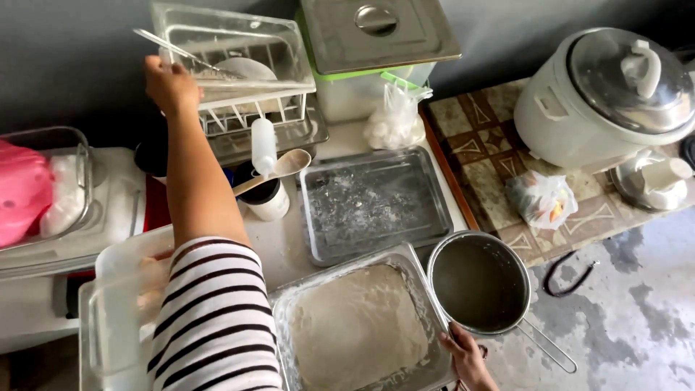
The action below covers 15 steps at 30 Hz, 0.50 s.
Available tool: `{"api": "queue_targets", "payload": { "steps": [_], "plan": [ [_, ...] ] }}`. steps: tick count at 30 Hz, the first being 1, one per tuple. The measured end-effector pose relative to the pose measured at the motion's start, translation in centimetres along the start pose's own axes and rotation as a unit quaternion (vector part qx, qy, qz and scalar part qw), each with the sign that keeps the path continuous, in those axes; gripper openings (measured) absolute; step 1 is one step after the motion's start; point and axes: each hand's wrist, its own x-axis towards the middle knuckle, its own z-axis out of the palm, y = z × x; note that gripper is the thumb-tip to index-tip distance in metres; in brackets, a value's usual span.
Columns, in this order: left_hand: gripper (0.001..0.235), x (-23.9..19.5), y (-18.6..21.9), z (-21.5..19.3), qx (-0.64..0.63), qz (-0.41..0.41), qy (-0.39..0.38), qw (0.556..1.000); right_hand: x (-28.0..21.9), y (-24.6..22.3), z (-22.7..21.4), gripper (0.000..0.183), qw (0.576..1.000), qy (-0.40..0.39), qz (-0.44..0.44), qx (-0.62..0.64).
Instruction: Breading raw chicken pieces in flour, frying them in a wok of hot oil, and placing the finished product in a display case.
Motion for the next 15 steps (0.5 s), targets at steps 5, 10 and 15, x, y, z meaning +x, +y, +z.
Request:
{"api": "queue_targets", "payload": {
  "steps": [5,10,15],
  "plan": [
    [0.041,1.7,-6.6,2.4,-0.063,-0.105,0.014,0.992,0.3,3.3,1.5,0.022,0.997,0.018,0.029,0.075],
    [0.053,-2.2,-4.9,-1.6,-0.082,-0.156,0.030,0.984,-0.3,2.7,3.8,0.015,0.997,0.004,0.004,0.070],
    [0.012,-8.9,-1.6,-4.5,-0.295,-0.084,0.158,0.939,-1.6,1.9,4.0,0.039,0.989,0.010,0.013,0.149]
  ]
}}
